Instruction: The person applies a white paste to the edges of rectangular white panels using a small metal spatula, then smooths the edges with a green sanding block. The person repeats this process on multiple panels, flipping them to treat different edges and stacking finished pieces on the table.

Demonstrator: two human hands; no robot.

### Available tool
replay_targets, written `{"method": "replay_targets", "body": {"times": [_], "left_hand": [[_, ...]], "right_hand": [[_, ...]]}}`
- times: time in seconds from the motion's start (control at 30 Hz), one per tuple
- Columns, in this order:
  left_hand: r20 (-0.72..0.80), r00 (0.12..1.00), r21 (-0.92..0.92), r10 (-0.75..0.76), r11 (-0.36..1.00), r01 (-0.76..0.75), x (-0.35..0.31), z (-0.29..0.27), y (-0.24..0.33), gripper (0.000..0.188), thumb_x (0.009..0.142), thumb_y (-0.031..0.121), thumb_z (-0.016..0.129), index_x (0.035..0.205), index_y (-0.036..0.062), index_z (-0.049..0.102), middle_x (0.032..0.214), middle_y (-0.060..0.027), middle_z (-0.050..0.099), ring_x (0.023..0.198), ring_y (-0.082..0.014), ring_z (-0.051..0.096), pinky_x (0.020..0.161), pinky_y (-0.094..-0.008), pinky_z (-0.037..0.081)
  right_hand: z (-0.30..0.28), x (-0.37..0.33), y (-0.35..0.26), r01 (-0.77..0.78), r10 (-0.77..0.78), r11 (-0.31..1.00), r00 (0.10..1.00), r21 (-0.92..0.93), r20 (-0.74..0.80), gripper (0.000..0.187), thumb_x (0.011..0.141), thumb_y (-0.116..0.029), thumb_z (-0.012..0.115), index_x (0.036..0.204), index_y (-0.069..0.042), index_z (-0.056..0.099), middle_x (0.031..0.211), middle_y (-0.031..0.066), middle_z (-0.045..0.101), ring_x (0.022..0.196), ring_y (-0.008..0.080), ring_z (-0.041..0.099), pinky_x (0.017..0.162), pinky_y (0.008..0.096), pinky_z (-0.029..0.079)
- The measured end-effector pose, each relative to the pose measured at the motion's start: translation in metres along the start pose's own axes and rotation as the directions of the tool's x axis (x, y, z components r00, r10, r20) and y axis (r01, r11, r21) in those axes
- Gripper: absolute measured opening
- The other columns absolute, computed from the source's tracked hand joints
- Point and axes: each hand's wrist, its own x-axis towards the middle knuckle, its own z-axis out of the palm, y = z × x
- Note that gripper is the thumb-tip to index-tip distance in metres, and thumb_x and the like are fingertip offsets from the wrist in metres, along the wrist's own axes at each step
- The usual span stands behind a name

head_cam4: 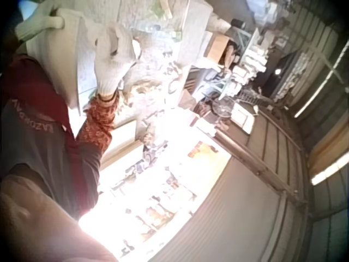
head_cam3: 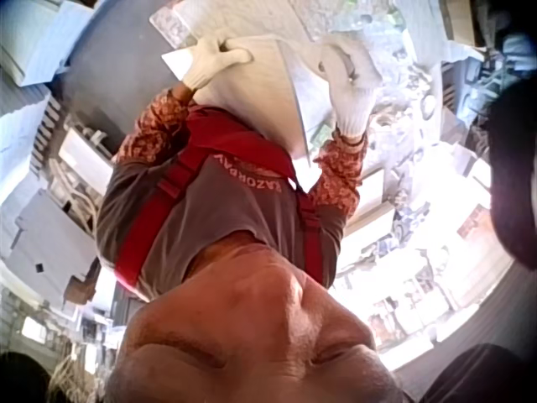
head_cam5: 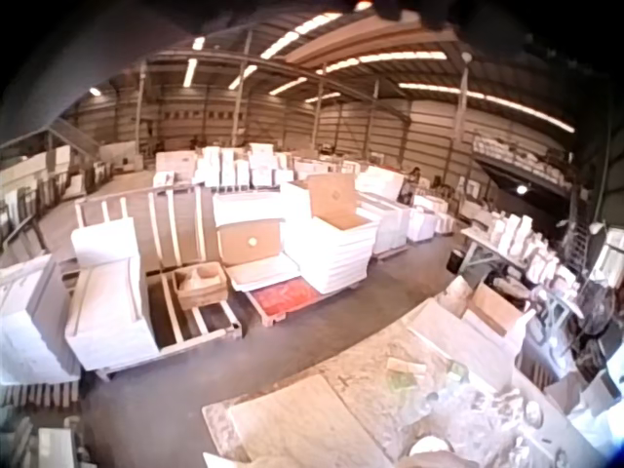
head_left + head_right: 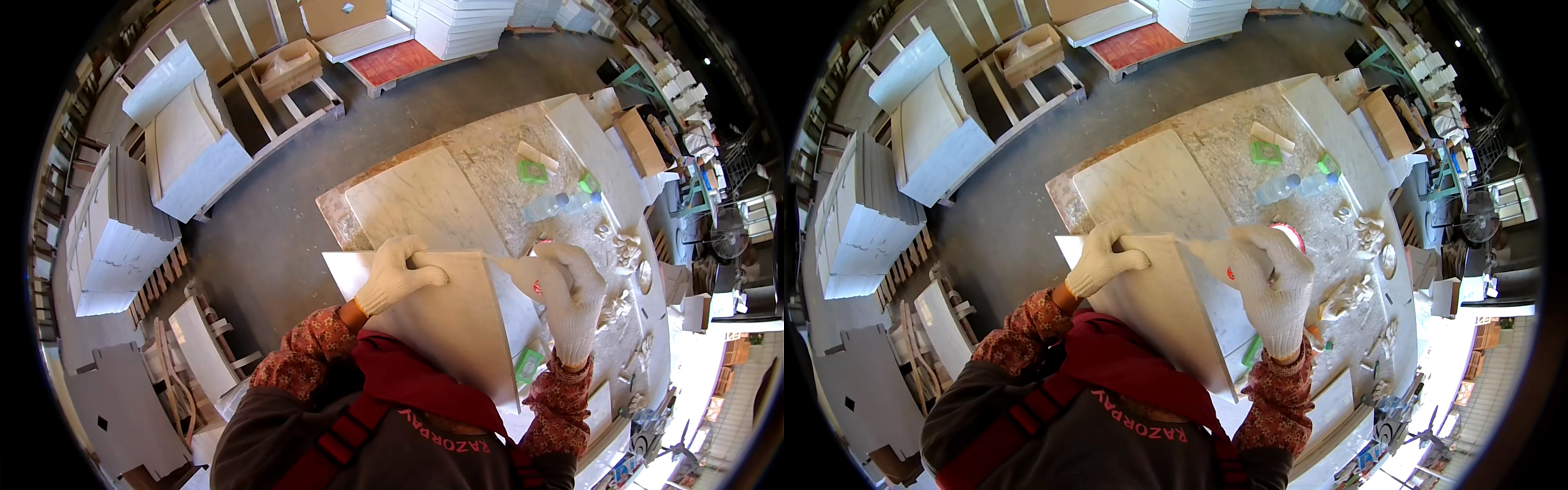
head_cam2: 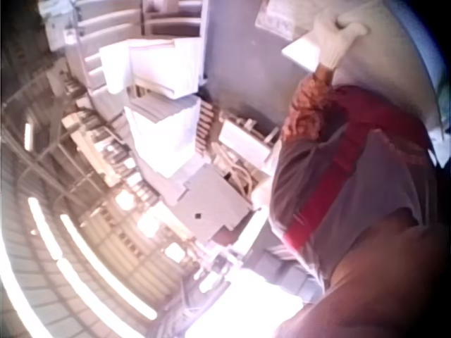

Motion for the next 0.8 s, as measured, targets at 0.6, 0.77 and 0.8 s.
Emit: {"method": "replay_targets", "body": {"times": [0.6, 0.77, 0.8], "left_hand": [[-0.017, 0.999, -0.049, 0.027, 0.998, -0.028, 0.001, 0.001, 0.002, 0.041, 0.063, 0.026, 0.086, 0.074, -0.0007, 0.057, 0.073, -0.0080, 0.051, 0.071, -0.0184, 0.050, 0.064, -0.0345, 0.042], [-0.032, 0.999, -0.073, 0.016, 0.997, -0.019, 0.003, 0.005, -0.004, 0.047, 0.063, 0.031, 0.088, 0.072, -0.0002, 0.054, 0.071, -0.0097, 0.048, 0.070, -0.0213, 0.048, 0.063, -0.0372, 0.041], [-0.033, 0.999, -0.085, 0.015, 0.996, -0.018, 0.003, 0.005, -0.002, 0.047, 0.063, 0.031, 0.088, 0.072, -0.0002, 0.054, 0.071, -0.0095, 0.048, 0.070, -0.0213, 0.047, 0.063, -0.0373, 0.041]], "right_hand": [[-0.006, -0.001, 0.007, -0.106, 0.119, 0.988, 0.987, 0.115, -0.106, 0.018, 0.089, 0.000, 0.060, 0.104, 0.002, 0.071, 0.094, 0.0053, 0.070, 0.089, 0.0121, 0.065, 0.081, 0.0272, 0.052], [-0.001, -0.006, 0.016, -0.121, 0.130, 0.981, 0.990, 0.153, -0.049, 0.018, 0.089, -0.002, 0.062, 0.104, 0.002, 0.071, 0.094, 0.0064, 0.071, 0.088, 0.0127, 0.065, 0.081, 0.0285, 0.052], [0.001, -0.006, 0.016, -0.111, 0.119, 0.983, 0.992, 0.146, -0.047, 0.018, 0.089, -0.003, 0.063, 0.105, 0.002, 0.071, 0.094, 0.0068, 0.071, 0.088, 0.0129, 0.065, 0.080, 0.0288, 0.053]]}}
